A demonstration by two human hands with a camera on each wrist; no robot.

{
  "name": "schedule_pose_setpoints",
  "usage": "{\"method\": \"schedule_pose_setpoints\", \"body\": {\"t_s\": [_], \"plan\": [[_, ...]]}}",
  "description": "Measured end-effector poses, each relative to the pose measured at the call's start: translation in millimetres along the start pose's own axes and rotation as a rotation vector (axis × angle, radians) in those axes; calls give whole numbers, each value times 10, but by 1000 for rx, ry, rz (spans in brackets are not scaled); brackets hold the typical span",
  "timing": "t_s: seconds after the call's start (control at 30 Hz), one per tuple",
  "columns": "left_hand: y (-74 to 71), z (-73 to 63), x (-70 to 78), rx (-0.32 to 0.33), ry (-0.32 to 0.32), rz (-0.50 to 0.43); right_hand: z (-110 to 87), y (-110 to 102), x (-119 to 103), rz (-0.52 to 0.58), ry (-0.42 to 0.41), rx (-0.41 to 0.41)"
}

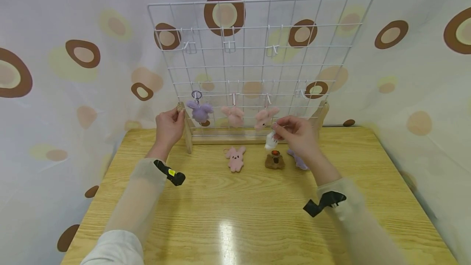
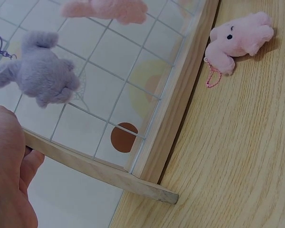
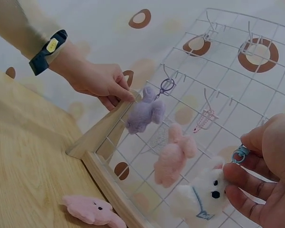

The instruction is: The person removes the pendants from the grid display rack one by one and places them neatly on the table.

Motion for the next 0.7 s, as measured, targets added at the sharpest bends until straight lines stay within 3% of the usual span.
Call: {"method": "schedule_pose_setpoints", "body": {"t_s": [0.27,0.47,0.7], "plan": [[-4,-1,-8,8,-1,9,-40,170,74,-5,23,-20],[-8,7,-1,13,20,7,-81,294,196,-8,85,-44],[0,10,-5,12,26,1,-77,477,227,52,48,-74]]}}
Point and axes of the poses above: each hand's wrist, its own z-axis towards the middle knuckle, its own y-axis out of the palm, x = y × z, the point moved 9 cm from there along z, towards the middle knuckle, and after that the axes turned 6 degrees about z, right-handed, at the moved point
